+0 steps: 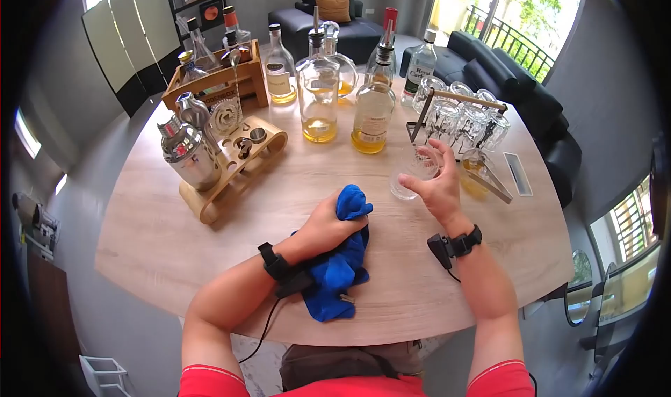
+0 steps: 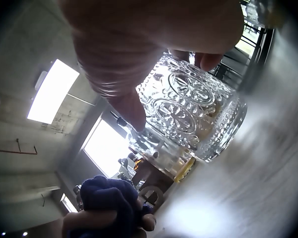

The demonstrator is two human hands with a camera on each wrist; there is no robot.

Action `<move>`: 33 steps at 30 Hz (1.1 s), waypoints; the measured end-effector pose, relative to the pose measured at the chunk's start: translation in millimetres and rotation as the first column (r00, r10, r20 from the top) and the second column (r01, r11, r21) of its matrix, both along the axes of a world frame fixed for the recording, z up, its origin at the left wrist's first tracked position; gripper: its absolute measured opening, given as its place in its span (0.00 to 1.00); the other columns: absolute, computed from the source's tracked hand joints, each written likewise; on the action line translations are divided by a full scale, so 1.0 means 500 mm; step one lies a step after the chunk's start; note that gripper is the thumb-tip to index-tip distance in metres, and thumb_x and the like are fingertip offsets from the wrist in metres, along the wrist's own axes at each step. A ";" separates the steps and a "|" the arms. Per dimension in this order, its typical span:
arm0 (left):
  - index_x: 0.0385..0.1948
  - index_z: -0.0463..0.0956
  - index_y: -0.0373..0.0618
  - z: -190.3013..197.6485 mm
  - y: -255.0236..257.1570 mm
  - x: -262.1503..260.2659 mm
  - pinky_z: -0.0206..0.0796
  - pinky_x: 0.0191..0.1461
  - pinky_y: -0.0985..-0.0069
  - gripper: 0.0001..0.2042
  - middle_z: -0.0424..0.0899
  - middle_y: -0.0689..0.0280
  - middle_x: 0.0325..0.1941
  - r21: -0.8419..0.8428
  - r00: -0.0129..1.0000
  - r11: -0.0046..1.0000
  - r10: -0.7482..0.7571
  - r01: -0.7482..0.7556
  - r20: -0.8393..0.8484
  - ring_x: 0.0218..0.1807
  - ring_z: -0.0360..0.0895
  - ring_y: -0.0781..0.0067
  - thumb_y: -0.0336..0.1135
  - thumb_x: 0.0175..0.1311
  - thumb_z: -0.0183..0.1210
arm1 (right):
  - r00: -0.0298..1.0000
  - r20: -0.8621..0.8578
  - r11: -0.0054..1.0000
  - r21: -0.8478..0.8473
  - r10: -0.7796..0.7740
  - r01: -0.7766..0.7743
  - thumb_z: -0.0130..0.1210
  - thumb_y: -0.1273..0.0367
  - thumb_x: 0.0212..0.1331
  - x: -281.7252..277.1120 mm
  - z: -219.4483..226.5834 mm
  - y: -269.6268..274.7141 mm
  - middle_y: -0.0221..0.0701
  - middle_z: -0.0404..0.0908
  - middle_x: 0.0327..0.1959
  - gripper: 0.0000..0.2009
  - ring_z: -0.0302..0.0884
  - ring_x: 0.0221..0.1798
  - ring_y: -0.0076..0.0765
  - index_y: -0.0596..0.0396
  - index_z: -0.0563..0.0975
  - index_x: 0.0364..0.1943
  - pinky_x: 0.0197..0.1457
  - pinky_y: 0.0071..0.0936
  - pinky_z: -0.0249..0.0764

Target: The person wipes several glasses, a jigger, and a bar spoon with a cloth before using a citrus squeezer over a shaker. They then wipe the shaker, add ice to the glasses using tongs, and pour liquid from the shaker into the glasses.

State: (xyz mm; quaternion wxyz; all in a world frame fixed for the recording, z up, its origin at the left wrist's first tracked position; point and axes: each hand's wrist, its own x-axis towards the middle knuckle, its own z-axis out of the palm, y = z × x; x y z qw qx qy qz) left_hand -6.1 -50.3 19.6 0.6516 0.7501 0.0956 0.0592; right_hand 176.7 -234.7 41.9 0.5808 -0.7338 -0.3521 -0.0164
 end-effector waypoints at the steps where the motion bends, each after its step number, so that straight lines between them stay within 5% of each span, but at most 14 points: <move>1: 0.53 0.73 0.38 -0.002 0.000 -0.001 0.71 0.59 0.71 0.21 0.83 0.61 0.48 0.025 1.000 1.000 0.004 -0.004 0.025 0.51 0.78 0.73 0.36 0.61 0.68 | 1.000 -0.019 1.000 -0.010 -0.024 0.023 0.80 0.69 0.39 0.002 -0.001 0.005 0.40 0.78 0.58 0.46 0.73 0.62 0.37 0.56 0.65 0.66 0.67 0.33 0.67; 5: 0.55 0.71 0.40 0.002 -0.002 -0.002 0.70 0.59 0.73 0.22 0.80 0.65 0.48 0.075 0.999 0.996 0.039 -0.039 0.007 0.51 0.76 0.77 0.34 0.62 0.68 | 0.998 -0.040 0.998 -0.038 -0.058 0.056 0.80 0.69 0.39 0.008 -0.017 0.016 0.42 0.77 0.59 0.45 0.73 0.64 0.39 0.57 0.64 0.65 0.71 0.35 0.65; 8: 0.57 0.70 0.40 0.004 0.000 -0.007 0.70 0.60 0.70 0.26 0.81 0.60 0.49 0.147 0.999 0.989 0.030 -0.031 0.011 0.53 0.78 0.69 0.33 0.57 0.69 | 0.998 -0.037 0.998 -0.022 -0.054 0.053 0.80 0.70 0.40 0.004 -0.013 0.020 0.43 0.75 0.61 0.46 0.71 0.66 0.41 0.57 0.64 0.66 0.71 0.35 0.65; 11: 0.61 0.68 0.40 0.000 0.010 -0.012 0.71 0.63 0.58 0.30 0.74 0.46 0.59 0.467 0.995 0.884 -0.076 0.038 0.061 0.58 0.76 0.40 0.31 0.53 0.66 | 0.998 -0.005 0.996 -0.060 -0.069 0.069 0.79 0.68 0.42 0.002 -0.008 0.018 0.42 0.73 0.63 0.46 0.70 0.67 0.43 0.56 0.64 0.67 0.70 0.37 0.65; 14: 0.64 0.68 0.44 0.060 0.027 -0.037 0.70 0.65 0.58 0.33 0.68 0.46 0.67 0.554 0.987 0.817 -0.134 0.160 -0.089 0.60 0.75 0.41 0.31 0.52 0.68 | 0.970 0.118 0.944 -0.232 -0.213 0.236 0.78 0.64 0.44 -0.027 0.033 0.006 0.39 0.72 0.64 0.44 0.71 0.65 0.43 0.54 0.65 0.67 0.66 0.37 0.67; 18: 0.65 0.67 0.47 0.107 0.060 -0.073 0.71 0.63 0.55 0.35 0.67 0.48 0.67 0.666 0.980 0.721 -0.100 0.192 -0.174 0.60 0.75 0.39 0.30 0.50 0.67 | 0.950 0.193 0.969 0.016 -0.246 0.248 0.75 0.65 0.49 -0.041 0.054 0.002 0.33 0.76 0.56 0.34 0.72 0.57 0.33 0.53 0.71 0.61 0.61 0.34 0.67; 19: 0.65 0.67 0.47 0.108 0.068 -0.086 0.71 0.63 0.55 0.35 0.67 0.48 0.67 0.666 0.981 0.723 -0.094 0.184 -0.168 0.60 0.75 0.39 0.30 0.50 0.67 | 0.967 0.188 0.980 0.126 -0.173 0.151 0.73 0.67 0.52 -0.042 0.052 0.011 0.29 0.79 0.48 0.26 0.74 0.50 0.27 0.54 0.76 0.55 0.56 0.30 0.70; 22: 0.63 0.69 0.46 0.102 0.094 -0.130 0.71 0.62 0.55 0.34 0.68 0.49 0.67 0.725 0.988 0.672 -0.070 0.147 -0.136 0.61 0.74 0.40 0.29 0.48 0.67 | 0.998 0.032 0.995 0.083 0.057 -0.060 0.72 0.69 0.53 -0.054 0.042 0.050 0.28 0.81 0.41 0.20 0.76 0.43 0.24 0.55 0.78 0.50 0.50 0.25 0.73; 25: 0.58 0.74 0.45 0.054 0.106 -0.166 0.68 0.63 0.59 0.31 0.74 0.52 0.61 0.863 0.993 0.492 0.023 -0.113 0.116 0.62 0.72 0.46 0.29 0.45 0.69 | 0.989 0.038 0.990 -0.020 0.144 -0.143 0.71 0.68 0.54 -0.095 0.057 0.145 0.28 0.83 0.38 0.17 0.78 0.38 0.25 0.57 0.81 0.46 0.47 0.24 0.75; 30: 0.50 0.79 0.43 0.050 0.114 -0.199 0.68 0.61 0.60 0.25 0.78 0.51 0.56 0.778 0.960 0.564 0.189 -0.277 0.204 0.59 0.74 0.45 0.34 0.46 0.72 | 0.953 0.097 0.938 -0.231 0.287 -0.259 0.70 0.63 0.54 -0.085 0.036 0.345 0.34 0.85 0.40 0.17 0.80 0.41 0.31 0.59 0.84 0.44 0.49 0.28 0.76; 32: 0.54 0.75 0.41 0.037 0.132 -0.199 0.70 0.60 0.65 0.26 0.78 0.52 0.55 0.480 0.975 0.849 0.197 -0.220 0.098 0.56 0.78 0.53 0.35 0.52 0.71 | 0.915 0.167 0.916 -0.234 0.367 -0.325 0.70 0.60 0.53 -0.092 0.041 0.419 0.39 0.85 0.41 0.18 0.80 0.44 0.36 0.58 0.85 0.43 0.50 0.32 0.77; 33: 0.54 0.75 0.41 0.030 0.139 -0.198 0.70 0.60 0.65 0.26 0.78 0.52 0.55 0.480 0.974 0.848 0.202 -0.226 0.102 0.56 0.78 0.53 0.35 0.52 0.71 | 0.913 0.171 0.915 -0.234 0.372 -0.329 0.70 0.60 0.53 -0.094 0.042 0.450 0.39 0.85 0.41 0.18 0.80 0.44 0.36 0.58 0.85 0.43 0.50 0.32 0.77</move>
